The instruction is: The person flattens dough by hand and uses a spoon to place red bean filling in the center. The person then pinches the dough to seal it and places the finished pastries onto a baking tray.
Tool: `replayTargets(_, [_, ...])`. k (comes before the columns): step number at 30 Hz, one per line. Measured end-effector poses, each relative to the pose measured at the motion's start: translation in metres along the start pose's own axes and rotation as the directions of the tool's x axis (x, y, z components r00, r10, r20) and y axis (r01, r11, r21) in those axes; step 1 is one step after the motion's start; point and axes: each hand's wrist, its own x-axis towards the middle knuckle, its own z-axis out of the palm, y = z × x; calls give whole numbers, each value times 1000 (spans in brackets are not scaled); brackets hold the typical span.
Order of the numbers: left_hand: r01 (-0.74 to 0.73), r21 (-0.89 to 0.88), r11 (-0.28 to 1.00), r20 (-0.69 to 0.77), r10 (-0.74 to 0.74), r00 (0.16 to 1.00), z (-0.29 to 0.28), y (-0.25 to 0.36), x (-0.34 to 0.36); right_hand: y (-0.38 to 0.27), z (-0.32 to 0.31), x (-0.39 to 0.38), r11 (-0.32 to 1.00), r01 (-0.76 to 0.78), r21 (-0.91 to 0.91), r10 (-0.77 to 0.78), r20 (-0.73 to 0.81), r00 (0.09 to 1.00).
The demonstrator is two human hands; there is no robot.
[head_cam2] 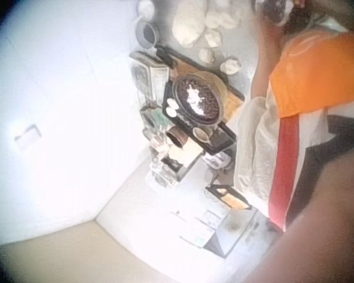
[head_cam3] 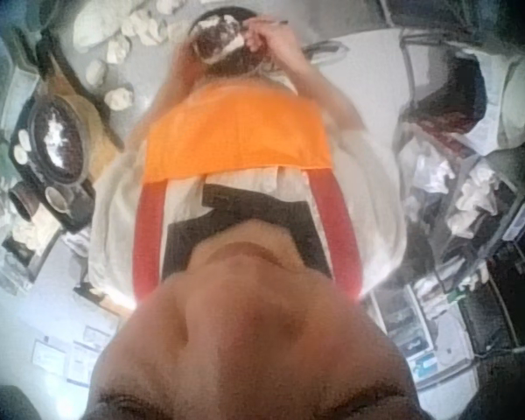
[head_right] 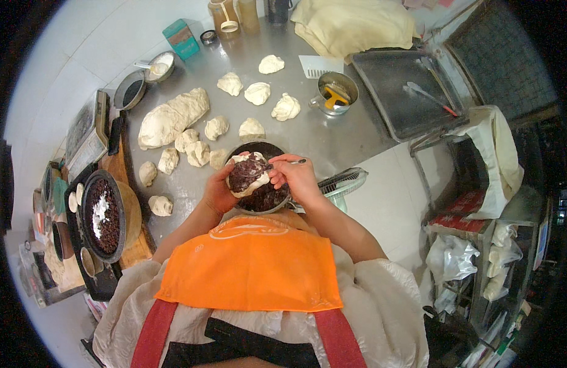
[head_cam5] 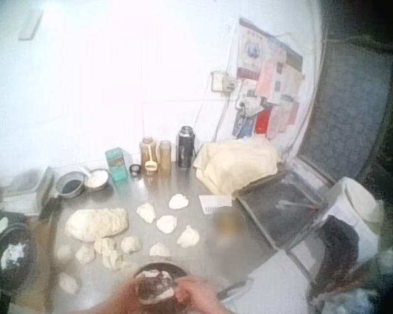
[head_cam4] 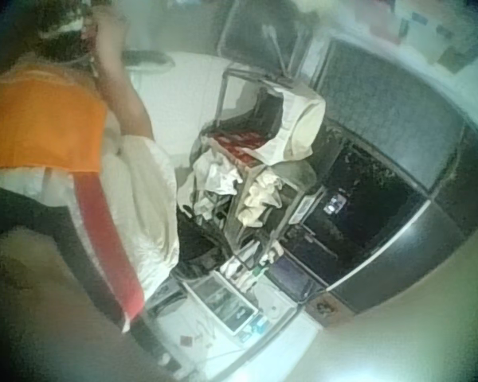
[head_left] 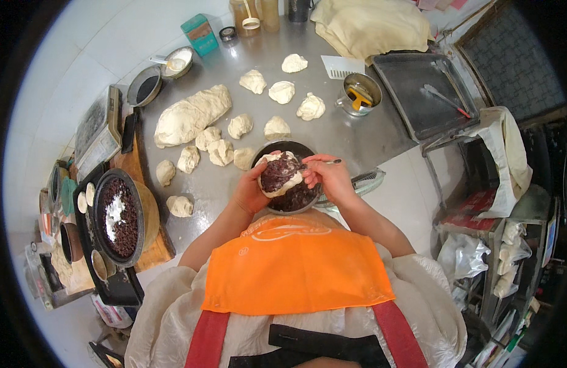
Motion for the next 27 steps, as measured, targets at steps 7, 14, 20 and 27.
replayTargets(7, [-7, 62, 998, -44, 10, 999, -3, 6, 3, -9, 9, -7, 996, 60, -65, -57, 43, 997])
replayTargets(14, [-145, 147, 978, -106, 161, 981, -11, 24, -6, -12, -22, -14, 869, 213, -446, -187, 102, 977])
replayTargets(20, [-71, 83, 994, 24, 69, 997, 18, 24, -8, 4, 8, 4, 921, 149, -361, 22, 429, 903])
replayTargets(27, [92, 307, 947, -141, -50, 989, 18, 27, -7, -18, 32, 8, 493, 682, -540, -362, 586, 725])
